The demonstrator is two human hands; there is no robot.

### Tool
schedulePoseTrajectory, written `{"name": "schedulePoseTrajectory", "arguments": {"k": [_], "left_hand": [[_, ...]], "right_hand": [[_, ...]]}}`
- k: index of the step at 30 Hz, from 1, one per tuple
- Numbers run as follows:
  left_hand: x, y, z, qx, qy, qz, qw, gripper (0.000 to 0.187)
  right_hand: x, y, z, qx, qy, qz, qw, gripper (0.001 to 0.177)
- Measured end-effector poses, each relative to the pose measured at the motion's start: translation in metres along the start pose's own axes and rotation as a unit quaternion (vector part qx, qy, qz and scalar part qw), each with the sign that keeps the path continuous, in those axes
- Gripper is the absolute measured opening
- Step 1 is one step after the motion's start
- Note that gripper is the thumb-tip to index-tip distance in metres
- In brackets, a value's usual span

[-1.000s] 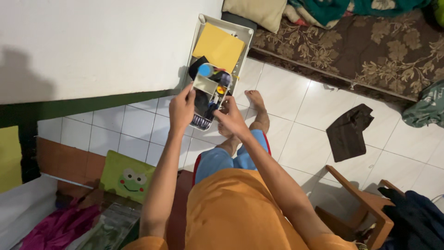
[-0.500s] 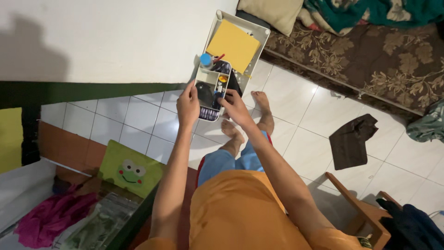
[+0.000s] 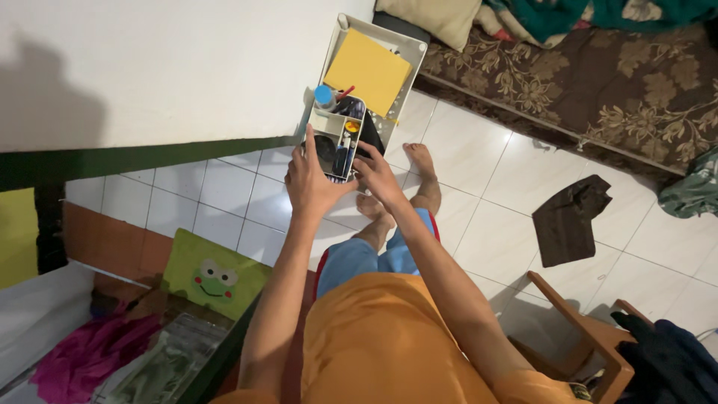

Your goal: The person empties a small white storage unit, removes items including a notebook and a tin box, then places them back into the unit. They open the tin box, remove blister packs of pills, and place them into a blue container before returning the tin to the storage unit.

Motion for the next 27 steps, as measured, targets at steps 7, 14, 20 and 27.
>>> {"name": "schedulePoseTrajectory", "arguments": {"k": [7, 14, 20, 27], "left_hand": [[0.003, -0.014, -0.003, -0.004, 0.025, -0.041, 0.999, 0.127], [-0.007, -0.022, -0.013, 0.007, 0.131, -0.119, 0.984, 0.119], [-0.008, -0.026, -0.031, 0.028, 0.126, -0.133, 0.983, 0.117], [-0.012, -0.034, -0.050, 0.057, 0.121, -0.133, 0.982, 0.114]], "right_hand": [[-0.028, 0.014, -0.022, 0.024, -0.013, 0.044, 0.999, 0.050], [-0.072, -0.034, -0.025, 0.224, -0.114, -0.302, 0.919, 0.033], [-0.114, -0.069, 0.050, 0.230, -0.284, -0.603, 0.709, 0.060], [-0.139, -0.064, 0.121, 0.126, -0.090, -0.759, 0.632, 0.136]]}}
Point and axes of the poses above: each hand's wrist, its own z-axis towards the middle knuckle, its own y-axis out of the palm, x = y × z, the point moved 1 cm from there along z, towards the middle knuckle, and after that the axes turned 10 degrees about -z, right-handed, at the moved point
